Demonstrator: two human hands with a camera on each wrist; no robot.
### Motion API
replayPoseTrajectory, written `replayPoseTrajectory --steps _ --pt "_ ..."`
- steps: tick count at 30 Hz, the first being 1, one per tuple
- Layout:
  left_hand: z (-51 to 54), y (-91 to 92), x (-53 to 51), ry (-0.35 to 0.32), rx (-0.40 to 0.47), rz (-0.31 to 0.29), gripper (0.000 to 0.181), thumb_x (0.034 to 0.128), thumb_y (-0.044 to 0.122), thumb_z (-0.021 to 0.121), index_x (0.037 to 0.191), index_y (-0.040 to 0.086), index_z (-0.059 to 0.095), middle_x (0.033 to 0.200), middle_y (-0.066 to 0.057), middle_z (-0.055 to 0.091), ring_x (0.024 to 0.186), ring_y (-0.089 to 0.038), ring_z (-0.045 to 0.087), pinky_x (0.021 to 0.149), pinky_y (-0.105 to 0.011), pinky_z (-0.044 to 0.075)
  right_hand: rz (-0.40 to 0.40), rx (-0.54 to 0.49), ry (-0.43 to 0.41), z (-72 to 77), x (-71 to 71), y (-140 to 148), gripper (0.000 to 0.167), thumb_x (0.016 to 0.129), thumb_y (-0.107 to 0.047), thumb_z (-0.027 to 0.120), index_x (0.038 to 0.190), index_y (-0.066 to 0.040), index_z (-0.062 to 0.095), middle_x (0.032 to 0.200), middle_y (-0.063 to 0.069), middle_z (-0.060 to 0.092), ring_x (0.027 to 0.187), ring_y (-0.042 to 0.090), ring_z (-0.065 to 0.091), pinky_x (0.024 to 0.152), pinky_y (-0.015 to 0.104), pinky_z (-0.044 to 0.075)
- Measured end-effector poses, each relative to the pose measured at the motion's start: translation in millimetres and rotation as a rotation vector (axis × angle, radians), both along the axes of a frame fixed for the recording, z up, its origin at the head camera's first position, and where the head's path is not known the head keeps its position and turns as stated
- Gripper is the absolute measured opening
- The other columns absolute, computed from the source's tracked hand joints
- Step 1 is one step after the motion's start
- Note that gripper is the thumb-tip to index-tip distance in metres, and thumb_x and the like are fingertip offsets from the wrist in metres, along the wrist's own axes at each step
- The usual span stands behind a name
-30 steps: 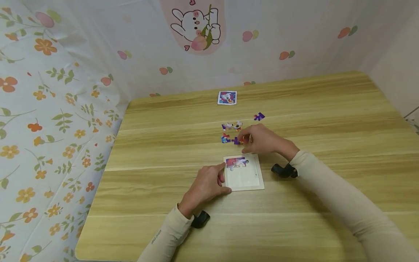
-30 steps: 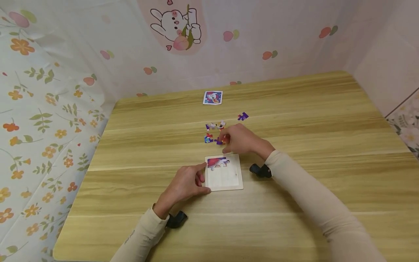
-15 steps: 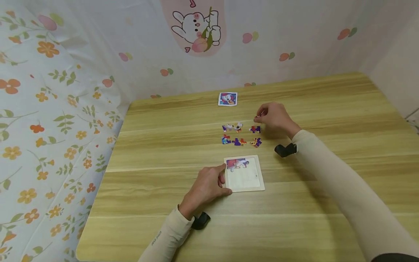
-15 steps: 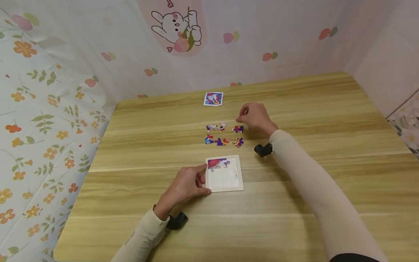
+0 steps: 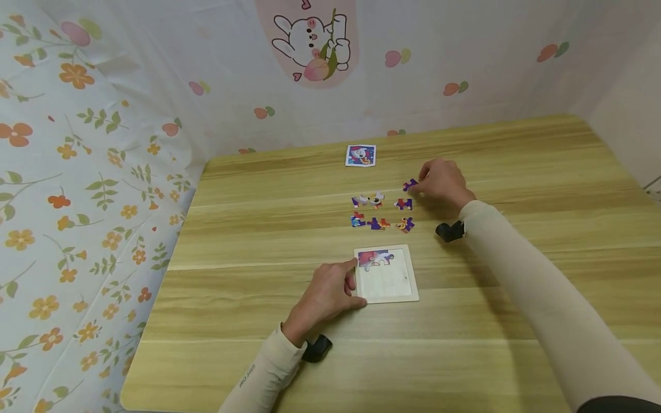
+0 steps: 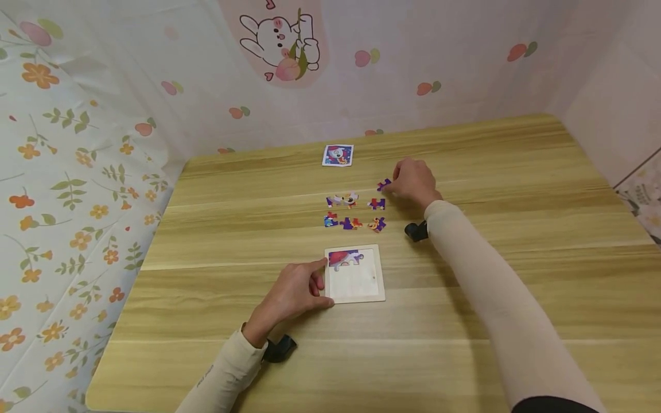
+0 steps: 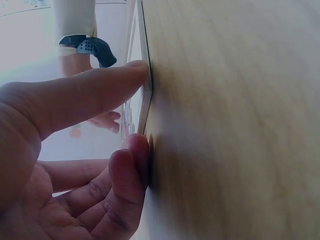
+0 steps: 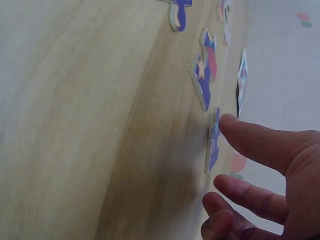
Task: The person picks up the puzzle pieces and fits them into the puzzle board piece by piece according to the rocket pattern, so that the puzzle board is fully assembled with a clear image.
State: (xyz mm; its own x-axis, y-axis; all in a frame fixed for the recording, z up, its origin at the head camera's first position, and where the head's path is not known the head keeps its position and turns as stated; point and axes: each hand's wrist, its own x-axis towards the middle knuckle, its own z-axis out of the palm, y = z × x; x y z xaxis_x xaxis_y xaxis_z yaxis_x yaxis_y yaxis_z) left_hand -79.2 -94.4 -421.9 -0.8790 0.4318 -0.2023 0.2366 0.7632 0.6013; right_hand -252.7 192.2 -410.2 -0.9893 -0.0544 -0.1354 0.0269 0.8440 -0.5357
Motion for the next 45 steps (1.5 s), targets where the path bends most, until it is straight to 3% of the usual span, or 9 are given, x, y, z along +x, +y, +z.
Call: replayPoseTrajectory --steps 5,9,14,18,21,26,32,40,45 --pt "-0.6 -0.3 0.1 -0.005 0.005 -0.002 0.078 0.0732 0.023 0.091 0.139 -0.001 0.056 0.074 0.004 0.060 0.063 -0.004 0.049 0.056 -0.017 0.036 0.004 0.065 0.019 -1.6 -1.1 -5 0.042 0.086 -0.039 0.077 0.090 0.002 0.071 0.086 0.015 0.066 0.081 0.028 0.053 0.064 0.035 0.044" --pt "0.0 -0.8 0.5 0.000 0.004 0.003 0.079 0.0730 0.022 0.091 0.139 -0.001 0.056 0.075 0.004 0.060 0.063 -0.004 0.049 0.056 -0.017 0.037 0.016 0.173 0.031 -1.7 -3.0 -14 0.045 0.085 -0.042 0.076 0.067 -0.005 0.060 0.063 0.003 0.050 0.064 0.020 0.047 0.049 0.028 0.035" --pt "1.5 0.2 0.1 0.003 0.002 0.000 0.079 0.0733 0.024 0.091 0.140 0.000 0.056 0.074 0.005 0.059 0.062 -0.003 0.048 0.056 -0.016 0.035 -0.001 0.210 0.022 -1.3 -3.9 -21 0.038 0.086 -0.035 0.075 0.069 -0.006 0.058 0.073 0.008 0.054 0.067 0.023 0.050 0.049 0.030 0.037" --pt "1.6 0.8 -0.2 0.005 -0.004 -0.004 0.078 0.0733 0.024 0.091 0.139 -0.001 0.056 0.073 0.005 0.059 0.062 -0.003 0.048 0.056 -0.017 0.035 0.002 0.154 -0.012 -1.2 -4.2 -22 0.030 0.087 -0.027 0.074 0.096 0.001 0.066 0.098 0.019 0.063 0.086 0.030 0.055 0.063 0.036 0.046" --pt "0.9 0.5 0.0 0.007 -0.008 -0.010 0.077 0.0734 0.023 0.091 0.138 -0.002 0.057 0.073 0.005 0.060 0.061 -0.004 0.048 0.056 -0.017 0.036 0.019 0.116 -0.035 -1.3 -4.4 -22 0.030 0.088 -0.021 0.072 0.104 0.003 0.063 0.104 0.022 0.062 0.091 0.033 0.055 0.073 0.041 0.048" --pt "-0.6 0.1 -0.7 0.007 0.001 -0.011 0.077 0.0732 0.023 0.091 0.138 -0.002 0.057 0.073 0.004 0.060 0.062 -0.004 0.048 0.056 -0.017 0.035 0.042 0.056 -0.020 -3.4 -5.9 -19 0.023 0.088 -0.011 0.067 0.103 0.003 0.058 0.101 0.022 0.060 0.090 0.034 0.053 0.077 0.043 0.046" --pt "-0.4 -0.1 -0.9 0.014 0.008 -0.011 0.077 0.0730 0.023 0.091 0.138 -0.001 0.057 0.073 0.005 0.060 0.061 -0.003 0.048 0.056 -0.016 0.036 0.032 -0.094 -0.021 -4.7 -8.0 -11 0.014 0.087 -0.005 0.059 0.099 0.001 0.064 0.093 0.016 0.063 0.083 0.028 0.053 0.070 0.034 0.043" --pt "1.5 1.0 -0.7 -0.004 0.009 -0.005 0.079 0.0733 0.024 0.091 0.139 -0.001 0.056 0.074 0.004 0.060 0.062 -0.003 0.048 0.056 -0.016 0.035 -0.040 -0.310 -0.167 -3.3 -10.3 -4 0.016 0.092 -0.005 0.060 0.105 0.000 0.066 0.072 0.002 0.060 0.064 0.016 0.054 0.063 0.029 0.042" --pt "1.7 0.8 -0.4 -0.009 0.001 0.000 0.079 0.0734 0.023 0.091 0.140 -0.001 0.055 0.074 0.003 0.060 0.061 -0.004 0.048 0.056 -0.017 0.035 -0.069 -0.395 -0.232 0.3 -8.9 -2 0.018 0.092 -0.004 0.061 0.110 0.001 0.064 0.077 0.001 0.058 0.067 0.016 0.053 0.063 0.029 0.042"
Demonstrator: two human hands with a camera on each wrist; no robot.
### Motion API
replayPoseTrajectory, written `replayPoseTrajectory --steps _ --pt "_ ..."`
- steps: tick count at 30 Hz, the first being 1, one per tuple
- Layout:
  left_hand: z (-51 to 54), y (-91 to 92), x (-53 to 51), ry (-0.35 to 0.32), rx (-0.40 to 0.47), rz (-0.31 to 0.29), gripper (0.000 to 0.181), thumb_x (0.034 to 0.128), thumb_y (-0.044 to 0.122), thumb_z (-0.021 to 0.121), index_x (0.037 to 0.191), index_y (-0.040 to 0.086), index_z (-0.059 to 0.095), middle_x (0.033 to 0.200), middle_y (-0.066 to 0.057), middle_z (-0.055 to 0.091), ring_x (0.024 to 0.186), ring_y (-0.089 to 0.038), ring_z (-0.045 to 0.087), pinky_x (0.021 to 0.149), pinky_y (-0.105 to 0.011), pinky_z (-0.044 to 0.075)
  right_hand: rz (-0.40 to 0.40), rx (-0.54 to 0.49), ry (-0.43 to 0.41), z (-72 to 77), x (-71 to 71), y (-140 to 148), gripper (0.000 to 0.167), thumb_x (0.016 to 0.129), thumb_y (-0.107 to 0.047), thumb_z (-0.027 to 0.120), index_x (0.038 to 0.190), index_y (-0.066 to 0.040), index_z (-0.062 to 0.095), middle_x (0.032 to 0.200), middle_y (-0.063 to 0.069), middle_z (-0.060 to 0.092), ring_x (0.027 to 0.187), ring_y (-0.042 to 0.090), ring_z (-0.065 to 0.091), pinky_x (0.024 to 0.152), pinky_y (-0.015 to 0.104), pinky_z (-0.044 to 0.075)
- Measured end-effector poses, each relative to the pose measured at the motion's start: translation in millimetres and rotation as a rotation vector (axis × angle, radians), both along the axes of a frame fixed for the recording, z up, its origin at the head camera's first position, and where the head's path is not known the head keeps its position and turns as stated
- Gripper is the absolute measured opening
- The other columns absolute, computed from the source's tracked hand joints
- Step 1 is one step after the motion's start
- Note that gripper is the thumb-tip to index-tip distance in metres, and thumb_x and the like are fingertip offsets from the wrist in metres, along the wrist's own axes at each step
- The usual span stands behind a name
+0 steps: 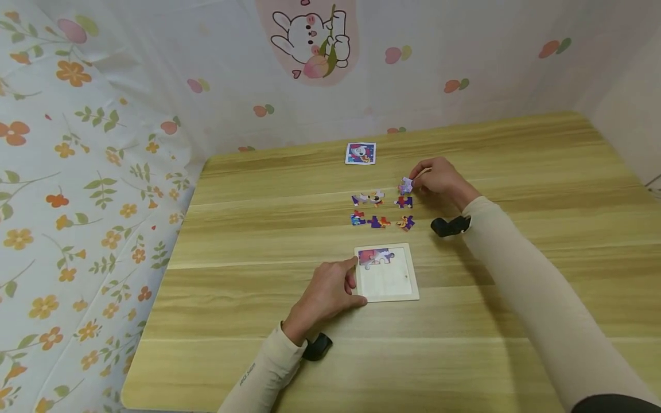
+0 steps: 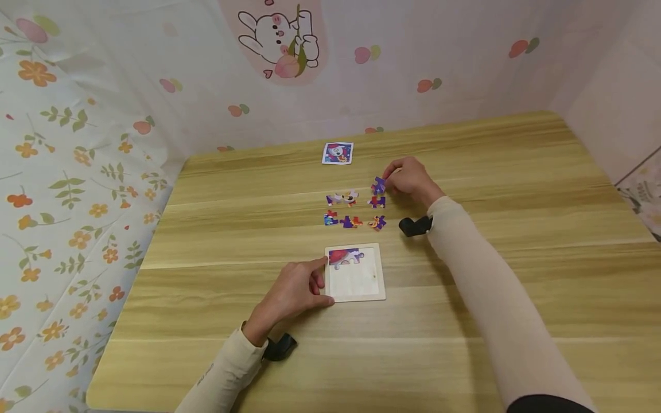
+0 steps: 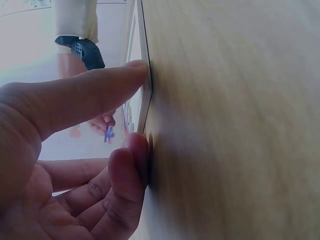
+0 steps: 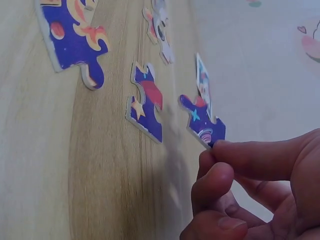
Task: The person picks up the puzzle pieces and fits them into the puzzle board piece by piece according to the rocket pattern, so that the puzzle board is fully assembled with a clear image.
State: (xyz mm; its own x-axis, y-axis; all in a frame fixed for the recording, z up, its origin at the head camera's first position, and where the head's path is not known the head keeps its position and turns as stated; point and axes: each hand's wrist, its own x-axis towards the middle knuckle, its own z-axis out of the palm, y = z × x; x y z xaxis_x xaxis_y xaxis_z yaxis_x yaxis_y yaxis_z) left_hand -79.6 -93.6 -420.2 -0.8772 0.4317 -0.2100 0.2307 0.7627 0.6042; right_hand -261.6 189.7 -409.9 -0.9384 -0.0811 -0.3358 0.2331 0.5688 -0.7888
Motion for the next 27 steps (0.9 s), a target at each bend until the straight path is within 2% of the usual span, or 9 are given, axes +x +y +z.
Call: replayPoseTrajectory --steps 4,10,14,19,23,27 --pt "-0.1 -0.5 0.5 -0.002 0.007 -0.001 0.080 0.0734 0.023 0.091 0.141 -0.001 0.055 0.074 0.004 0.060 0.062 -0.004 0.048 0.056 -0.017 0.035 0.025 -0.008 -0.029 2.2 3.3 1 0.020 0.093 -0.005 0.061 0.112 0.000 0.064 0.080 0.001 0.058 0.067 0.015 0.052 0.060 0.029 0.041" --pt "-0.3 -1.0 0.5 0.014 0.011 -0.009 0.078 0.0729 0.024 0.091 0.139 -0.001 0.056 0.073 0.004 0.060 0.062 -0.003 0.048 0.056 -0.017 0.035 0.138 -0.015 -0.039 6.1 14.0 2 0.023 0.094 -0.005 0.059 0.116 -0.001 0.064 0.077 0.003 0.060 0.065 0.018 0.050 0.059 0.031 0.040" --pt "0.5 -0.8 0.2 0.017 0.014 -0.012 0.077 0.0729 0.024 0.091 0.138 -0.001 0.057 0.074 0.003 0.060 0.062 -0.004 0.048 0.056 -0.017 0.035 0.202 -0.049 -0.054 8.0 24.3 1 0.027 0.096 -0.001 0.054 0.121 -0.002 0.064 0.087 0.006 0.059 0.068 0.020 0.050 0.060 0.031 0.041" --pt "0.6 -1.0 -0.3 0.011 0.013 -0.008 0.076 0.0730 0.023 0.091 0.137 -0.001 0.058 0.075 0.003 0.061 0.063 -0.005 0.049 0.056 -0.017 0.036 0.246 -0.106 -0.087 7.3 35.6 0 0.033 0.094 0.004 0.048 0.123 -0.002 0.063 0.085 0.005 0.054 0.065 0.019 0.049 0.054 0.028 0.038" --pt "1.3 -0.6 -1.3 0.026 -0.025 -0.002 0.075 0.0717 0.026 0.092 0.134 0.000 0.060 0.074 0.002 0.060 0.063 -0.007 0.046 0.057 -0.019 0.033 0.279 -0.114 -0.092 7.7 45.3 -4 0.031 0.094 0.003 0.052 0.122 -0.002 0.065 0.083 0.004 0.055 0.066 0.019 0.049 0.055 0.028 0.038" --pt "3.0 1.0 -2.4 0.062 -0.099 0.002 0.072 0.0683 0.033 0.093 0.128 0.004 0.065 0.079 0.000 0.058 0.066 -0.011 0.044 0.059 -0.021 0.030 0.339 -0.107 -0.107 6.0 55.2 -7 0.025 0.095 -0.001 0.056 0.117 -0.001 0.066 0.083 0.003 0.054 0.067 0.019 0.048 0.057 0.029 0.039"
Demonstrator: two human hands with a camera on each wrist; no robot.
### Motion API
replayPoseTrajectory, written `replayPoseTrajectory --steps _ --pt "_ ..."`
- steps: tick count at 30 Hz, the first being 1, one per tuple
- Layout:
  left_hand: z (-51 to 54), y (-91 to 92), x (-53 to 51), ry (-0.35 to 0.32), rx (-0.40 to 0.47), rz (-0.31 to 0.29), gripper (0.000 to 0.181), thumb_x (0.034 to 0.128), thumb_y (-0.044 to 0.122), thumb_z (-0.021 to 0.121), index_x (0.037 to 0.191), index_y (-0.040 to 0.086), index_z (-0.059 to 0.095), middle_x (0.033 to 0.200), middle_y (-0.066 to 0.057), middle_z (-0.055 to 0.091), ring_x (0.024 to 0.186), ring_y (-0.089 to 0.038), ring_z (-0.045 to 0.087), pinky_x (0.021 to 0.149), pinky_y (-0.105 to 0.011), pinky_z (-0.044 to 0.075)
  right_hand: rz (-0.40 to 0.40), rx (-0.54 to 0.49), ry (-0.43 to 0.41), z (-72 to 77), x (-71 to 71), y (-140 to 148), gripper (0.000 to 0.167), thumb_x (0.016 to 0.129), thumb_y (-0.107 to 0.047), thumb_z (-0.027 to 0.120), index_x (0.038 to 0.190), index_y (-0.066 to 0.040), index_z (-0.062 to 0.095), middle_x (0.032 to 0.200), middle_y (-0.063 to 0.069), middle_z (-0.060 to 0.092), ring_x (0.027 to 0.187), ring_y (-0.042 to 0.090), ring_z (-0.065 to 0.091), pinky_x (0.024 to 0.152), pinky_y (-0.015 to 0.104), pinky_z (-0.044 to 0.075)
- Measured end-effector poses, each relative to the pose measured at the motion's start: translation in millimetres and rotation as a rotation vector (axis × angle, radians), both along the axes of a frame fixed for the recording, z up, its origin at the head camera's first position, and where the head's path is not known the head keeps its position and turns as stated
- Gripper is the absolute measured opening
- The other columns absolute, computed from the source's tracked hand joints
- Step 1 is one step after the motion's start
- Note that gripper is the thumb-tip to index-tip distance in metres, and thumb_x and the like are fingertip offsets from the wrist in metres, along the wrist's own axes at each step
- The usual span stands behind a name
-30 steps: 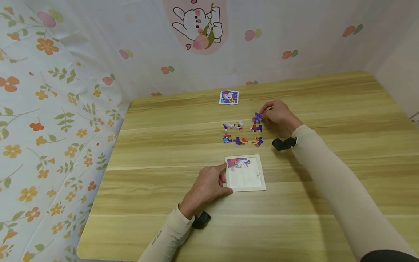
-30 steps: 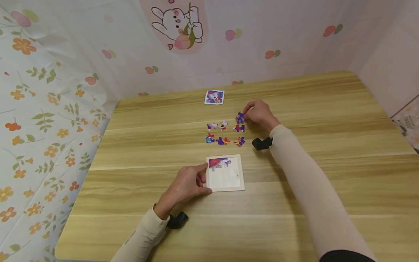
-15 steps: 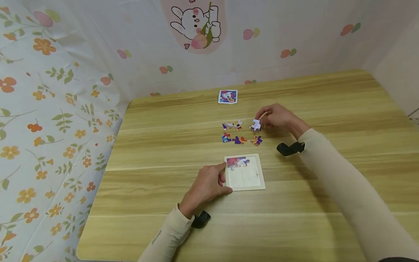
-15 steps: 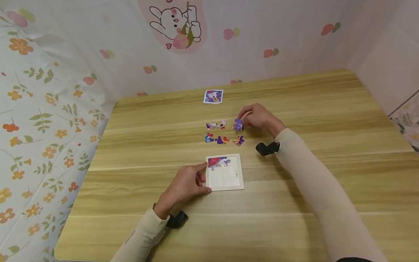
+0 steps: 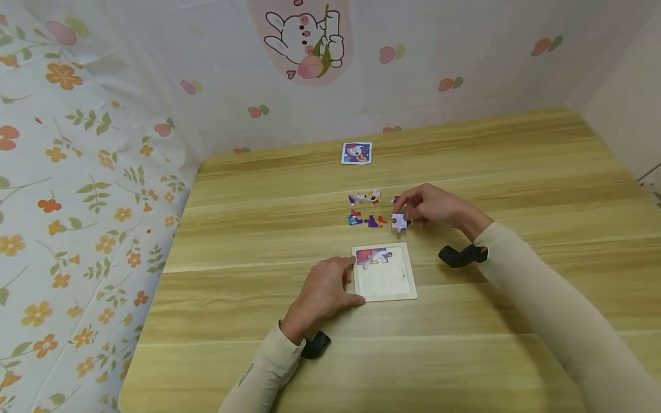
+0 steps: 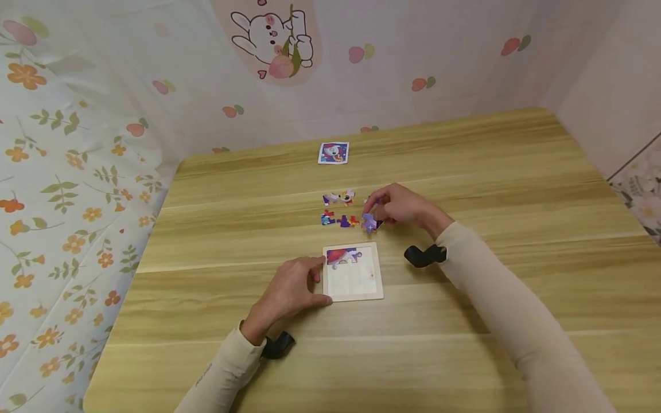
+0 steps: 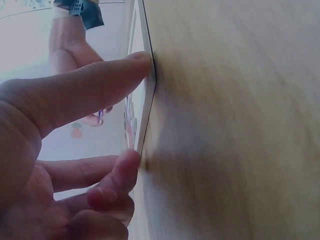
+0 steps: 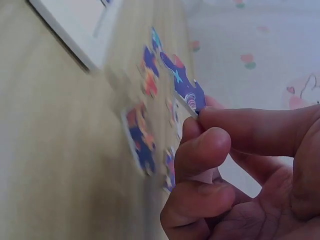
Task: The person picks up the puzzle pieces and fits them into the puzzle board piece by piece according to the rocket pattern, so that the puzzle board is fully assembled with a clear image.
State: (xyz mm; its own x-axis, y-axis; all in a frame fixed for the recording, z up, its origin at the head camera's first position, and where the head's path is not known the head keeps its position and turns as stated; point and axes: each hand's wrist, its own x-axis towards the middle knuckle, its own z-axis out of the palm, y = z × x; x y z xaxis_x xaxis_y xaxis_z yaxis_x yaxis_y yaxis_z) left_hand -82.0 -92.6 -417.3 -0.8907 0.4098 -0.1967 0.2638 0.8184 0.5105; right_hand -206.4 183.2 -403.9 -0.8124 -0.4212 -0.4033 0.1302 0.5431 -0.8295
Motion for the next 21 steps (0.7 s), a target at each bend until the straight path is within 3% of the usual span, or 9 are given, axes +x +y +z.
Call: replayPoseTrajectory --steps 3,6,8,11,14,21 --pt "1.2 0.5 0.0 0.028 -0.060 0.002 0.076 0.0667 0.040 0.093 0.129 0.005 0.066 0.094 -0.003 0.060 0.078 -0.014 0.049 0.066 -0.024 0.038 0.056 -0.017 -0.010 -3.1 5.9 -3 0.023 0.092 0.001 0.057 0.114 -0.001 0.066 0.079 0.003 0.053 0.063 0.017 0.047 0.054 0.028 0.038" --pt "1.8 0.5 0.6 0.048 -0.079 0.005 0.082 0.0664 0.042 0.093 0.134 0.006 0.064 0.114 -0.007 0.061 0.097 -0.019 0.055 0.083 -0.031 0.048 0.098 -0.035 -0.023 -6.3 11.0 -7 0.024 0.089 0.004 0.056 0.111 -0.001 0.067 0.072 0.002 0.052 0.058 0.015 0.045 0.052 0.027 0.037" --pt "1.4 0.1 1.0 0.065 -0.074 -0.001 0.082 0.0664 0.042 0.093 0.134 0.006 0.064 0.130 -0.008 0.058 0.112 -0.023 0.054 0.097 -0.037 0.048 0.116 -0.042 -0.028 -8.3 14.3 -8 0.026 0.088 0.005 0.055 0.110 0.000 0.068 0.070 0.001 0.051 0.057 0.014 0.044 0.051 0.026 0.037" --pt "1.0 -0.6 0.5 0.089 -0.053 -0.024 0.081 0.0661 0.041 0.094 0.132 0.004 0.065 0.145 -0.008 0.052 0.127 -0.028 0.050 0.108 -0.042 0.044 0.124 -0.044 -0.021 -9.8 18.3 -9 0.026 0.087 0.006 0.056 0.109 0.000 0.069 0.068 0.001 0.048 0.055 0.014 0.043 0.051 0.026 0.036" --pt "0.8 -1.2 -1.1 0.098 -0.057 -0.051 0.080 0.0664 0.041 0.093 0.131 0.003 0.065 0.153 -0.007 0.049 0.130 -0.029 0.050 0.110 -0.042 0.043 0.139 -0.034 0.007 -9.8 21.9 -10 0.026 0.087 0.006 0.058 0.108 0.000 0.071 0.070 0.002 0.048 0.056 0.014 0.042 0.051 0.025 0.036" --pt "2.3 -1.4 -4.0 0.073 -0.052 -0.078 0.078 0.0667 0.039 0.094 0.129 0.002 0.066 0.149 -0.004 0.055 0.123 -0.027 0.056 0.106 -0.039 0.046 0.156 0.037 0.067 -11.6 29.0 -13 0.023 0.089 0.004 0.061 0.104 -0.004 0.075 0.082 0.005 0.055 0.063 0.016 0.046 0.054 0.025 0.038"
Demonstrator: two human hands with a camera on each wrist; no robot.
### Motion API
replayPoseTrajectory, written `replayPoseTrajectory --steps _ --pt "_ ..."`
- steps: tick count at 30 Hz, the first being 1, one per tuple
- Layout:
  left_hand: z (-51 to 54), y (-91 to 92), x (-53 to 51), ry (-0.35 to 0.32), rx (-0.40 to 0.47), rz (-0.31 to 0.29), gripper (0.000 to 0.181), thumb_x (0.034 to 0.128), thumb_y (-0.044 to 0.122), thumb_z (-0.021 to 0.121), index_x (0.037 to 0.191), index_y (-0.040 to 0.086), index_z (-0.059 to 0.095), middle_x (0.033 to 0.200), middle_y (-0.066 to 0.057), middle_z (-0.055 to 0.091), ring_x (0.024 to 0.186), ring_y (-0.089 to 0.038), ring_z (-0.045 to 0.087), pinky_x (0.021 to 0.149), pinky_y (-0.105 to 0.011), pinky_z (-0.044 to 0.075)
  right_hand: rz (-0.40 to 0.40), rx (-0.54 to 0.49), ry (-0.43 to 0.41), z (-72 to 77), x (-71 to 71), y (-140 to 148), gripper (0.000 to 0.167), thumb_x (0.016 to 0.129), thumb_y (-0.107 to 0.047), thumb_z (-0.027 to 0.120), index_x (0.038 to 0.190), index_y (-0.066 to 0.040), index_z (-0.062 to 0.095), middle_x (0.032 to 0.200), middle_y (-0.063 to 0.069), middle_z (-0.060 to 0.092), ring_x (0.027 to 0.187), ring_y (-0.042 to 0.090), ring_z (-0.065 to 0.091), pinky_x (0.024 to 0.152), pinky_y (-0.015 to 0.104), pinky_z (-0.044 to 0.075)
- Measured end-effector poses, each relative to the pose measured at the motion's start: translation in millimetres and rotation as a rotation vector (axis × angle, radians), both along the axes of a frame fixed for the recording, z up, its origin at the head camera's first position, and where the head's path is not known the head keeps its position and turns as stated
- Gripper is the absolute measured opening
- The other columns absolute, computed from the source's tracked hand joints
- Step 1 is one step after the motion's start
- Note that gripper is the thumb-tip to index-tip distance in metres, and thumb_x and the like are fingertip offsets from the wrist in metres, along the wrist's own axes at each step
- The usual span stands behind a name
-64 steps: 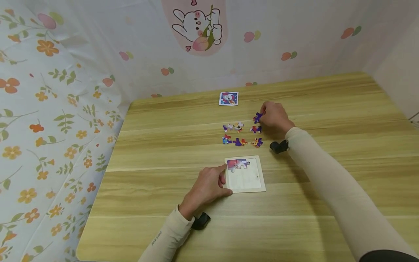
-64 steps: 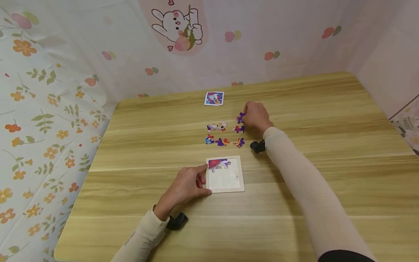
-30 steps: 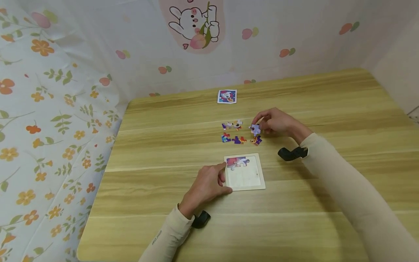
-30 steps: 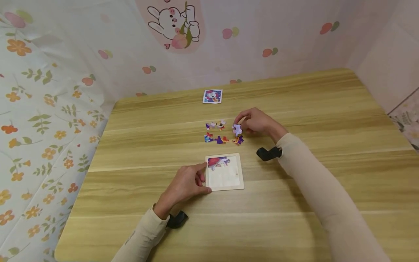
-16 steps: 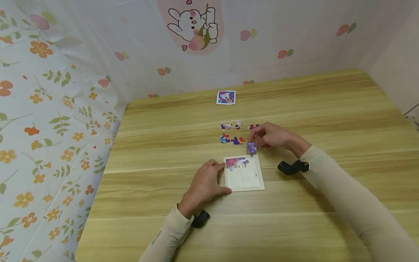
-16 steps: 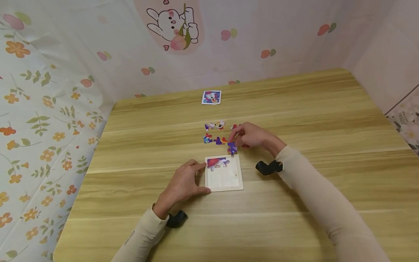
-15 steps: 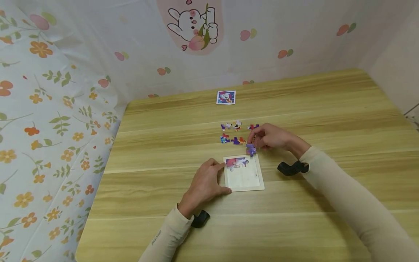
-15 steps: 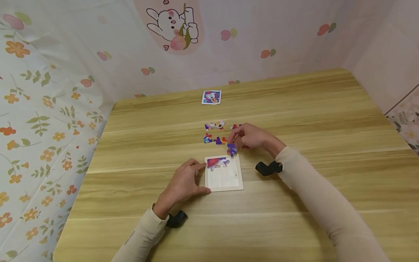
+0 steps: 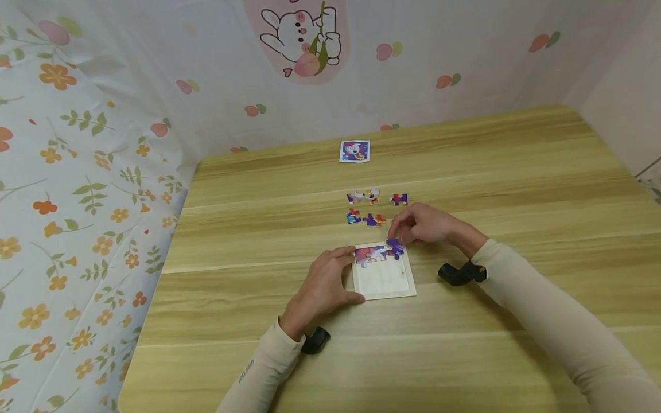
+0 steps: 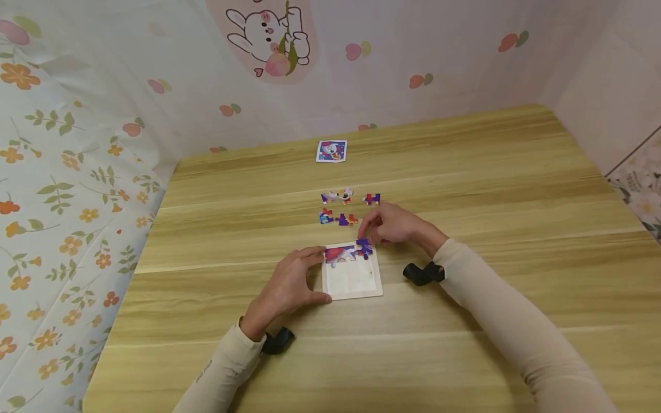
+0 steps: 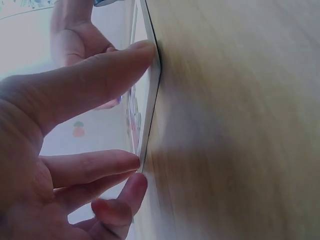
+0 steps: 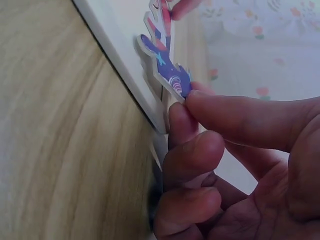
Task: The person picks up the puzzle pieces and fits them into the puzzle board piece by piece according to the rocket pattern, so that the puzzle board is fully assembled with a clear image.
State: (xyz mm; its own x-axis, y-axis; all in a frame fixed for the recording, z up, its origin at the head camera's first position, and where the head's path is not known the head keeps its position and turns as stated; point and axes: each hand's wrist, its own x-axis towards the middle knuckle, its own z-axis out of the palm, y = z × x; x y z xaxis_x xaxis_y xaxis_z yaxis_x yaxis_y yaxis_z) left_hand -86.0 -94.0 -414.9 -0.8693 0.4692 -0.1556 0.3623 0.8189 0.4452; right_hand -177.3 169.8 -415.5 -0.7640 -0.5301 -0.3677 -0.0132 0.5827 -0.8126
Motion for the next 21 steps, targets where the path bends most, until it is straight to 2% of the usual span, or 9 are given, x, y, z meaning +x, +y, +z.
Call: replayPoseTrajectory --steps 8,13,21 --pt "0.5 0.4 -1.0 0.013 -0.037 0.000 0.078 0.0659 0.043 0.093 0.129 0.006 0.067 0.149 0.001 0.055 0.125 -0.025 0.057 0.104 -0.038 0.048 -0.021 0.029 0.038 -0.1 5.4 -4 0.019 0.088 0.006 0.061 0.096 -0.004 0.075 0.085 0.008 0.067 0.059 0.015 0.049 0.054 0.024 0.041" --pt "0.1 -1.1 -0.1 0.040 -0.040 -0.013 0.078 0.0652 0.043 0.094 0.129 0.006 0.067 0.148 0.001 0.056 0.125 -0.024 0.058 0.103 -0.036 0.049 -0.024 0.065 0.106 0.3 9.7 -8 0.021 0.085 0.007 0.061 0.092 -0.006 0.076 0.087 0.009 0.069 0.058 0.013 0.052 0.052 0.024 0.042" --pt "-0.1 -1.1 -0.2 0.040 -0.042 -0.012 0.078 0.0655 0.044 0.093 0.128 0.004 0.067 0.148 0.001 0.056 0.117 -0.024 0.059 0.099 -0.035 0.050 -0.075 0.179 0.243 3.4 16.0 -16 0.006 0.079 -0.003 0.070 0.084 -0.006 0.073 0.067 0.001 0.061 0.056 0.011 0.049 0.056 0.026 0.037"
